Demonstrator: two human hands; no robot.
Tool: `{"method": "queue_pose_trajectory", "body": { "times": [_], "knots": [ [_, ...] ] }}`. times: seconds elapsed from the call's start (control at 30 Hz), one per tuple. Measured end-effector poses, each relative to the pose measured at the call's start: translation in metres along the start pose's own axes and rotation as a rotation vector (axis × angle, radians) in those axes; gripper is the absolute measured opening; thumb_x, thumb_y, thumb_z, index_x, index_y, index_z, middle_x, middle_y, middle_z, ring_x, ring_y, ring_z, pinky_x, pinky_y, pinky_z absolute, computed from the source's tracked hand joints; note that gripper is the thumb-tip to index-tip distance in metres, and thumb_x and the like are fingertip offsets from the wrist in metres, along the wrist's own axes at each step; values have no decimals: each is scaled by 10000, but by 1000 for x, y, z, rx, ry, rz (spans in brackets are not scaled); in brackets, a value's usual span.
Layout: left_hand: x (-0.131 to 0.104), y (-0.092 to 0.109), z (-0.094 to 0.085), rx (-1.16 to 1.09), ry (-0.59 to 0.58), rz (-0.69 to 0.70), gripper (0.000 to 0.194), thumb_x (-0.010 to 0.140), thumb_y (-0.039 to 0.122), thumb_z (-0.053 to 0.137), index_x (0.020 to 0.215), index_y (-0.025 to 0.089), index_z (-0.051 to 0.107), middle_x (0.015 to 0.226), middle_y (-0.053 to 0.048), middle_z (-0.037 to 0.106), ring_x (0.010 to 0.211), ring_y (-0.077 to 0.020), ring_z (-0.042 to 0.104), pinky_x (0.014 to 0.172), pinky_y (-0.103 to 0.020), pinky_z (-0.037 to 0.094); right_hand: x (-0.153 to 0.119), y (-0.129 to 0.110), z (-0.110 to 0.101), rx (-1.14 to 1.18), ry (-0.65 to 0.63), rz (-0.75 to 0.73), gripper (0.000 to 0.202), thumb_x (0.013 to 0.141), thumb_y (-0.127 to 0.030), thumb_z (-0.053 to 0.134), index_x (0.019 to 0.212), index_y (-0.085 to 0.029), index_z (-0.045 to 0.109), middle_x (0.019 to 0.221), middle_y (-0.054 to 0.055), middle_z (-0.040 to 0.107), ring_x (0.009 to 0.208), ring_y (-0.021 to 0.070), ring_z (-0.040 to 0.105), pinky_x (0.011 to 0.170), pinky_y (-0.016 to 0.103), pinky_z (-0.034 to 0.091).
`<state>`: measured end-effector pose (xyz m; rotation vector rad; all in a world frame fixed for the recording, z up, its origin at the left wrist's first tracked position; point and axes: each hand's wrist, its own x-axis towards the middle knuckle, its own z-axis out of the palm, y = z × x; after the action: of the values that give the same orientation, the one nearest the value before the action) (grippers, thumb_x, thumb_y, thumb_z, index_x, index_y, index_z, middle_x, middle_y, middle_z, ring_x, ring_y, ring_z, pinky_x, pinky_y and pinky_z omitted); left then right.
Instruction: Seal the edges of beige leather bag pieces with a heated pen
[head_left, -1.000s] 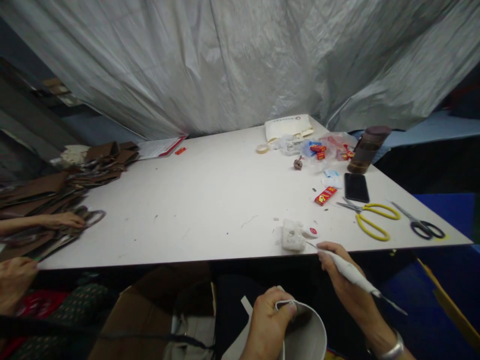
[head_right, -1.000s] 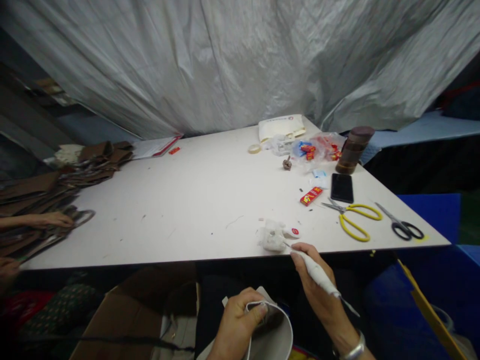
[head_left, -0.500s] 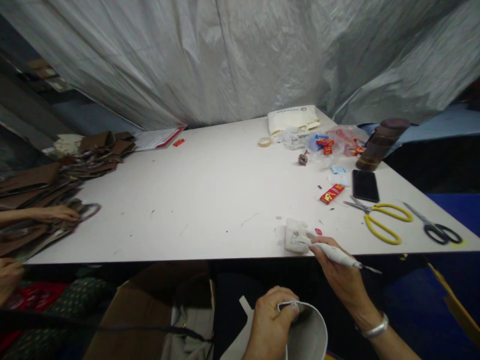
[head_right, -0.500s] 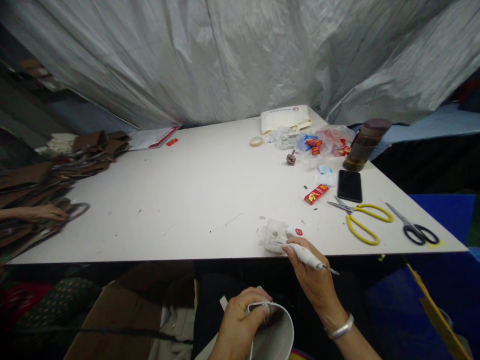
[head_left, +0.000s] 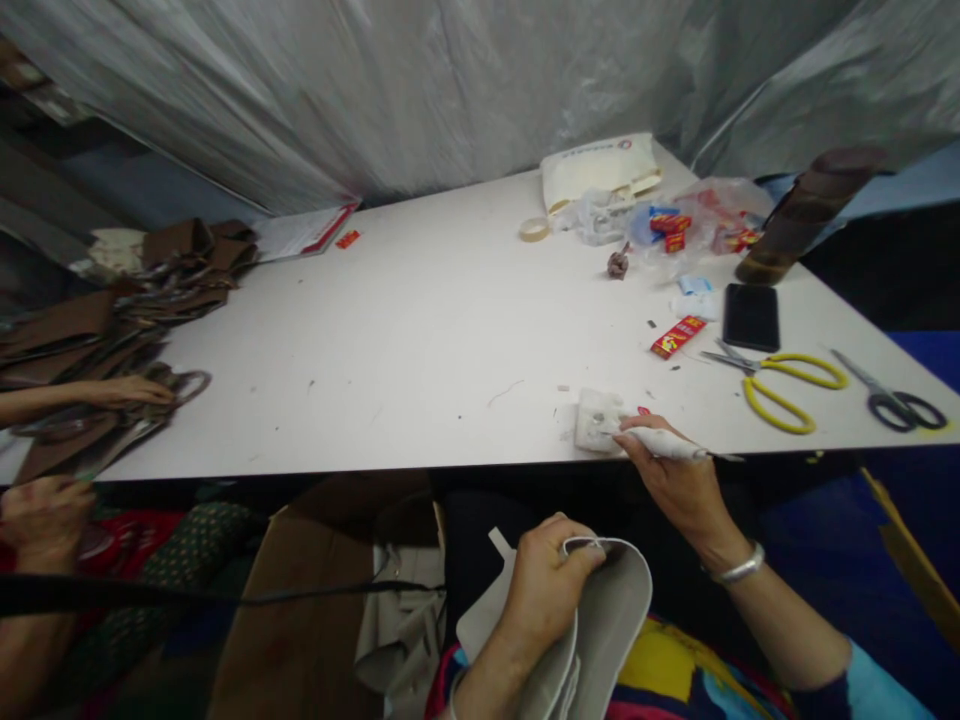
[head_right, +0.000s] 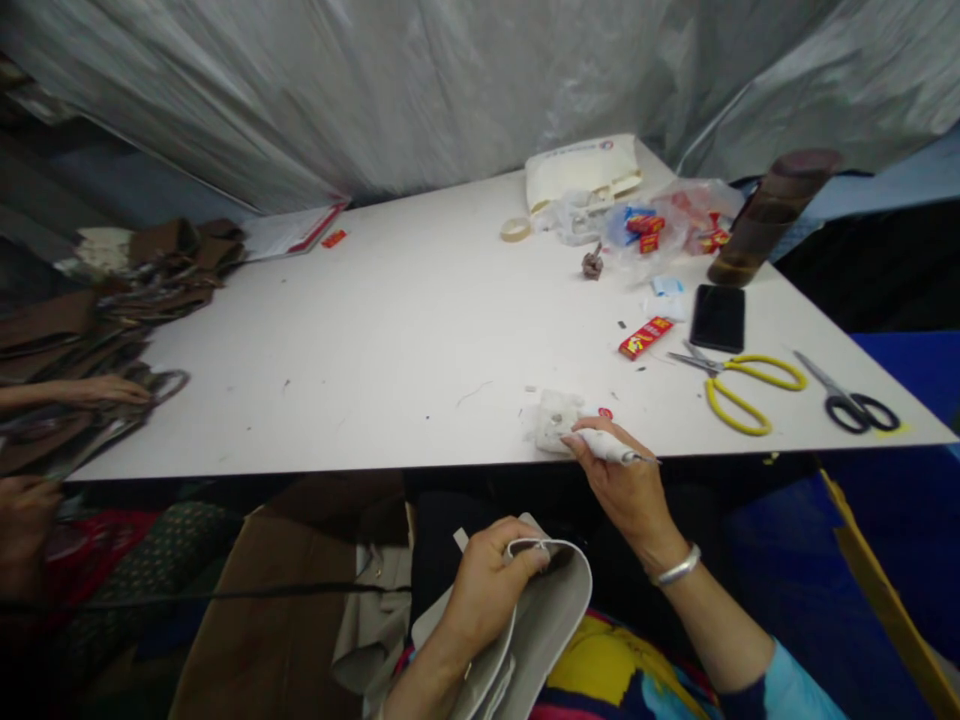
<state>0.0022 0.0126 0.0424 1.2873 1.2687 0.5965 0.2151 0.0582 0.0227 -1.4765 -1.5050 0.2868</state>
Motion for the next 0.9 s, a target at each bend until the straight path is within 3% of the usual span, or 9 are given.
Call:
{"method": "queue_pose_trajectory", "body": {
  "times": [0.13, 0.3, 0.4, 0.5, 0.9],
  "knots": [
    [-1, 0, 2, 7, -4, -12, 90, 783, 109, 731, 792, 168, 798, 837, -36, 736, 871, -206, 668, 821, -295, 464, -12, -10, -14, 182, 21, 96, 232, 1064, -450, 626, 1014, -231, 682, 896, 24, 705, 809, 208, 690, 777, 308, 538],
    [-1, -2, 5, 7, -12, -24, 90, 793, 118, 750, 831, 174, 810, 856, -36, 744, 868, -207, 671, 791, -291, 466, -41, -23, -30, 541, -341, 292, 284, 1095, -446, 572, 940, -227, 667, 733, -14, 644, 658, 150, 629, 611, 226, 503],
    [-1, -3, 7, 19, -19, -27, 94, 785, 109, 765, 830, 176, 813, 852, -34, 741, 872, -207, 668, 794, -292, 461, -52, -26, -33, 548, -450, 334, 307, 1089, -468, 575, 929, -221, 661, 743, -11, 628, 678, 148, 605, 620, 226, 484],
    [-2, -4, 8, 19, -19, -14, 95, 781, 109, 778, 836, 178, 815, 858, -34, 748, 891, -210, 673, 820, -296, 461, -55, -26, -33, 527, -478, 338, 320, 1086, -479, 566, 926, -216, 653, 753, -8, 619, 686, 155, 591, 632, 242, 474],
    [-6, -1, 12, 44, -17, 35, 87, 789, 113, 744, 753, 181, 785, 819, -25, 720, 862, -199, 661, 810, -305, 452, -40, -38, -41, 377, -609, 243, 341, 1078, -453, 522, 855, -214, 621, 730, -12, 578, 665, 165, 551, 632, 284, 426]
  ]
}}
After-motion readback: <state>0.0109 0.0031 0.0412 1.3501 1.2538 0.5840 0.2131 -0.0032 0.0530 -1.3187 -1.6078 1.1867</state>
